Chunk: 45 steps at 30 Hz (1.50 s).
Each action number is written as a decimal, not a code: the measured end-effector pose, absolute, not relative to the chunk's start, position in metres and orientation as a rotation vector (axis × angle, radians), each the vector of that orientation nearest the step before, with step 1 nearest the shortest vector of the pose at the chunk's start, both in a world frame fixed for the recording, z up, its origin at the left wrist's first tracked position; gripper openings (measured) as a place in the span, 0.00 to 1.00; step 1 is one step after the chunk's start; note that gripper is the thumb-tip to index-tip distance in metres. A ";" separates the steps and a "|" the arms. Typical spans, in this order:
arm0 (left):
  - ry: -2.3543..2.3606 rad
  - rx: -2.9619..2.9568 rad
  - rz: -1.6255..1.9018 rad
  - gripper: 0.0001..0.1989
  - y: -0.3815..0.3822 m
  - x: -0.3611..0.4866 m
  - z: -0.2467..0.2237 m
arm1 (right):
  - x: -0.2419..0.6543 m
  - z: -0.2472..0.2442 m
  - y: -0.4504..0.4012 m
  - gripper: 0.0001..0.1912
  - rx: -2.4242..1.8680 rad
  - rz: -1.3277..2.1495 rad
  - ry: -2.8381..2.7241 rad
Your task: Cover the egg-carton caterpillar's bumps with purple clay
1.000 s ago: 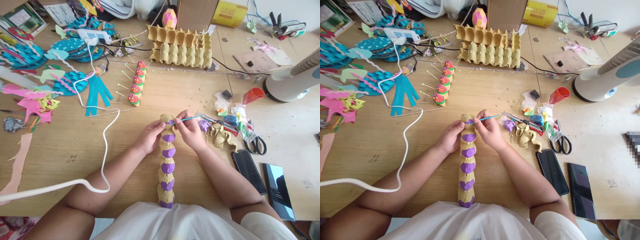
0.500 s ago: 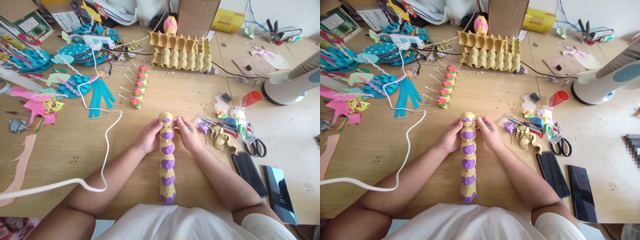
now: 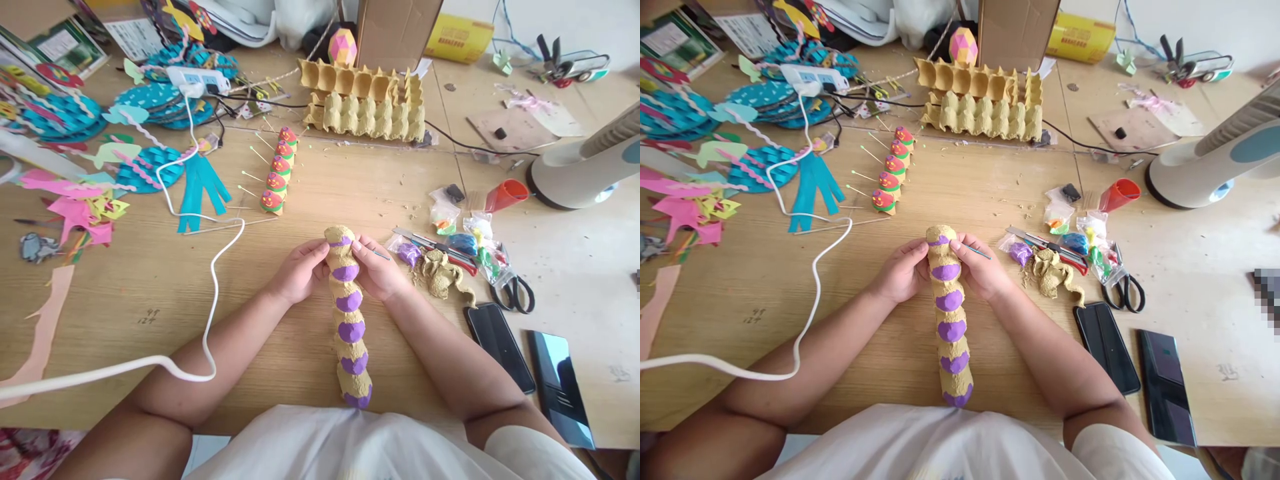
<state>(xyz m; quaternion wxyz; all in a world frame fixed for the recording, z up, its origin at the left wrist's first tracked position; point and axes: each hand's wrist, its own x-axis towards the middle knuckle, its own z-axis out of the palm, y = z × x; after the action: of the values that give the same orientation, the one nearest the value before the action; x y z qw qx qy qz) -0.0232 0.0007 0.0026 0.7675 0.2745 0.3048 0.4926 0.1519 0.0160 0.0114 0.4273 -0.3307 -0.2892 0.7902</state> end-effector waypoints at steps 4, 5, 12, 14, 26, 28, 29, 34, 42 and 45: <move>0.686 0.666 1.114 0.19 0.001 -0.022 0.000 | 0.152 0.012 0.015 0.21 -0.803 1.993 -0.735; 0.698 0.679 1.130 0.19 0.000 -0.022 -0.001 | 0.152 0.013 0.015 0.21 -0.792 1.995 -0.746; 0.784 0.698 1.178 0.19 -0.002 -0.019 -0.002 | 0.147 0.016 0.011 0.20 -0.798 1.984 -0.751; 0.748 0.692 1.149 0.21 -0.002 -0.018 -0.001 | 0.146 0.015 0.011 0.20 -0.807 1.964 -0.748; 0.773 0.554 1.221 0.16 -0.003 -0.011 -0.003 | 0.139 0.022 0.008 0.21 -0.877 1.897 -0.811; 0.766 0.554 1.217 0.17 -0.004 -0.010 -0.003 | 0.138 0.023 0.008 0.21 -0.931 1.831 -0.856; 0.760 0.549 1.209 0.18 -0.004 -0.010 -0.002 | 0.138 0.023 0.008 0.21 -0.959 1.790 -0.880; 0.699 0.493 1.136 0.20 -0.002 -0.008 0.003 | 0.139 0.022 0.008 0.21 -1.039 1.679 -0.982; 0.703 0.507 1.133 0.18 -0.001 -0.009 0.003 | 0.138 0.019 0.009 0.20 -1.055 1.661 -0.987; 0.726 0.543 1.139 0.17 -0.002 -0.008 0.002 | 0.136 0.020 0.008 0.21 -1.097 1.638 -1.002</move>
<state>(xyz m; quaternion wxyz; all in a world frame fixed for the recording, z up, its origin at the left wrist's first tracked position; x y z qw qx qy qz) -0.0078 -0.0020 0.0023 0.7465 0.2482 0.3316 0.5207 0.1364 0.0079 0.0201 0.4485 -0.4432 -0.4050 0.6621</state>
